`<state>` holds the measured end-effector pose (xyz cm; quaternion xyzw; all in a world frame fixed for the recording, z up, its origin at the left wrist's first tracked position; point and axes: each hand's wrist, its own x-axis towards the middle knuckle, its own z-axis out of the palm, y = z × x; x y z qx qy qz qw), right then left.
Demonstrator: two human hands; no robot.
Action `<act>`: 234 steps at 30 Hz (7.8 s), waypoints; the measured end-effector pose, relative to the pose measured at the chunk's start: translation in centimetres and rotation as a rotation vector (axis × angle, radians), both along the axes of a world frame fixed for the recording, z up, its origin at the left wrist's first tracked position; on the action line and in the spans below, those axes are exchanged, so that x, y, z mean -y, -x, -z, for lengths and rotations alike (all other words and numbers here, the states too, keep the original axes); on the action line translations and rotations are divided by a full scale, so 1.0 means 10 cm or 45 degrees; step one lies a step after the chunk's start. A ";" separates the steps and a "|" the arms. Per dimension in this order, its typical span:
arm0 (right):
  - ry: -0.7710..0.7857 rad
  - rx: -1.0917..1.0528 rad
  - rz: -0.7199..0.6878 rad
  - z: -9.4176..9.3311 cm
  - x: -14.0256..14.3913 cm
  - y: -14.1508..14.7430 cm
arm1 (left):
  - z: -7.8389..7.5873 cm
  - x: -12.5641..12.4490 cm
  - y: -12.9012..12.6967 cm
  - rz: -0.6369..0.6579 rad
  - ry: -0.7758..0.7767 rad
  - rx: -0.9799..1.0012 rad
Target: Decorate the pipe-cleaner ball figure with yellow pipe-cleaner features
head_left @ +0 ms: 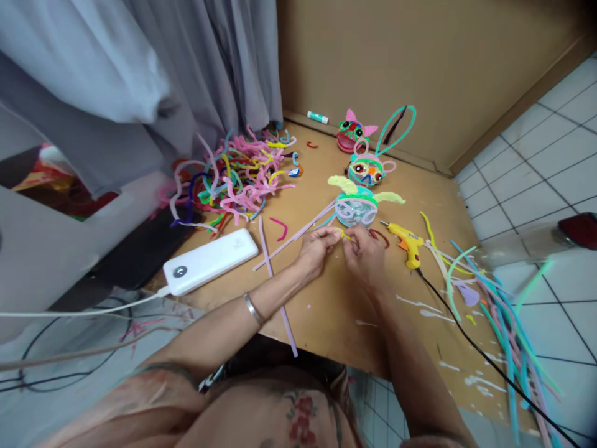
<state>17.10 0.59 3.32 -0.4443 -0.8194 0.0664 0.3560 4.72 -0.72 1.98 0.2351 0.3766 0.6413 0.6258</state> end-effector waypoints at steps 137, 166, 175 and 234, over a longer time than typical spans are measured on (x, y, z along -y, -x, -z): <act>0.289 -0.445 -0.131 0.04 -0.01 -0.20 | -0.08 -0.05 0.26 0.388 -0.144 -0.478; 0.345 -0.251 -0.124 -0.06 -0.06 -0.39 | -0.03 -0.12 0.24 -0.227 -0.108 -0.451; 0.221 0.451 0.569 0.12 -0.29 -0.58 | -0.01 -0.06 0.15 -0.133 -0.091 -0.440; 1.020 -0.558 -0.296 -0.20 0.01 -0.23 | 0.00 -0.02 0.16 -0.013 -0.485 -0.501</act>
